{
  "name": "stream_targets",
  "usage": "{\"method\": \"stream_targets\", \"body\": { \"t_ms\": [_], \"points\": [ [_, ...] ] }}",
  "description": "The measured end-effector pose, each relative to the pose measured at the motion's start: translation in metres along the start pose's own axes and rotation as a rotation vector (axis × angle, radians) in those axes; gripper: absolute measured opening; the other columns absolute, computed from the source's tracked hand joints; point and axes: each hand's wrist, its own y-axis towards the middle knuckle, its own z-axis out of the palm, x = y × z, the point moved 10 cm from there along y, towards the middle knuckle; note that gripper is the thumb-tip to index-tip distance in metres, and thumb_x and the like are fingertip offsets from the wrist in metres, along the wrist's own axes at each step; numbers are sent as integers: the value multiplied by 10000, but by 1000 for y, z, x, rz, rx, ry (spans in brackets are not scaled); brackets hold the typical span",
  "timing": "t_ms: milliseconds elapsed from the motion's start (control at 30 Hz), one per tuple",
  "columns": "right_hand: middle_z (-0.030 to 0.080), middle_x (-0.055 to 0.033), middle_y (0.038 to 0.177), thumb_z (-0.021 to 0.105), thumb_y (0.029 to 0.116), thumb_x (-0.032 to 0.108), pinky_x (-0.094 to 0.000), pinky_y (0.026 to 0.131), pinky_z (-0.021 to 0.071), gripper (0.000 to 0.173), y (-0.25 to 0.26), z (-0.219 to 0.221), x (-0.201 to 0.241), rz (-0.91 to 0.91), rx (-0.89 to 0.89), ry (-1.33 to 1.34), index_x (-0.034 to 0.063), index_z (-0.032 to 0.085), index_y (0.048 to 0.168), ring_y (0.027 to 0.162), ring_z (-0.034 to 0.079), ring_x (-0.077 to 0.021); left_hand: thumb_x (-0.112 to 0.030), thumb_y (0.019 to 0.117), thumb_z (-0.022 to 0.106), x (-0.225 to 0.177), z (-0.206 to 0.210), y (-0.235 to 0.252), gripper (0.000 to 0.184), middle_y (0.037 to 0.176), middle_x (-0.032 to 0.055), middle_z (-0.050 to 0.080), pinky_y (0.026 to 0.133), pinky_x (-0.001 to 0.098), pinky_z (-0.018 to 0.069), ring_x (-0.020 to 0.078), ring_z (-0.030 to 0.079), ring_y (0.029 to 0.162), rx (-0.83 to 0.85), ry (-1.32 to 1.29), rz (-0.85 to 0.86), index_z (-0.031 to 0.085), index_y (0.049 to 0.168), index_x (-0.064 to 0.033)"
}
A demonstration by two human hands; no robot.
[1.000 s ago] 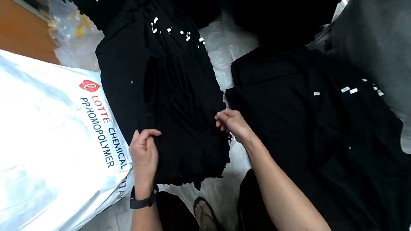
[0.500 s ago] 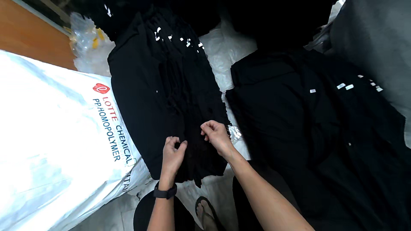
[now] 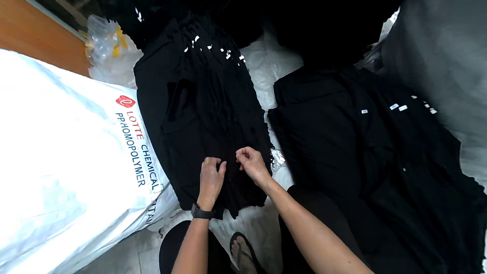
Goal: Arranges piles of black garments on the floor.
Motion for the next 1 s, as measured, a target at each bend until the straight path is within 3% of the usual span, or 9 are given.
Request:
{"method": "stream_targets", "body": {
  "t_ms": [67,133,267,367,467,600,733,867,1000],
  "points": [
    [619,-86,851,558,1050,71,-225,612,478,154,0,-2,2,8,7,6,-45,635,1115,637,556,-88,-122,1058,530,8,-7,-1,285,1101,256,687,938,455,525,321,680,1011,7,-80,-70,664,1145,114],
    [618,-83,832,545,1058,81,-232,607,481,159,1,0,1,-3,20,-17,-42,639,1097,626,554,-93,-131,1059,536,25,-14,-5,236,911,149,661,774,364,514,178,621,795,-10,-198,-141,644,1098,75],
    [629,-90,843,543,1069,131,-257,623,498,203,1,2,2,-23,19,-94,-34,651,1118,639,568,-111,-33,968,658,33,-21,-13,222,858,50,610,701,231,507,48,589,718,39,-478,-235,539,1135,52],
    [638,-96,859,625,1035,233,-351,702,504,264,-2,9,0,-47,75,-231,-19,653,1110,723,584,-165,52,894,706,29,-14,-22,386,933,71,651,716,230,561,62,651,754,84,-630,-249,506,1224,41],
    [639,-120,887,644,1024,252,-455,810,475,263,-4,20,-2,-23,180,-400,-8,676,1013,843,594,-233,-48,970,647,33,-25,-27,331,967,104,637,747,299,533,114,623,802,-93,-472,-138,522,1266,29],
    [635,-76,855,591,1043,125,-279,666,448,168,-6,16,-6,60,185,-293,-18,675,1015,711,543,-108,30,975,537,22,-53,-37,217,1095,283,624,867,518,532,405,638,996,-388,-21,38,744,1041,43],
    [623,-65,830,584,1041,91,-243,632,429,150,-7,15,-6,90,187,-242,-31,664,1006,665,513,-77,-279,992,641,3,-14,-26,356,1323,276,572,898,550,547,413,652,1094,-154,77,-46,716,1168,21],
    [588,-24,740,589,1036,74,-197,550,386,137,-8,11,-8,114,187,-208,-30,647,969,563,453,-39,-208,1015,606,18,-21,-21,300,1285,252,617,979,601,497,417,626,1163,44,139,-177,727,1146,33],
    [579,-11,701,592,1025,42,-176,513,365,120,-9,6,-11,141,170,-145,-30,644,943,522,430,-23,-177,1010,617,86,-77,-24,309,1273,321,617,1014,677,415,488,574,1220,-11,162,-392,683,1158,86]
  ]
}}
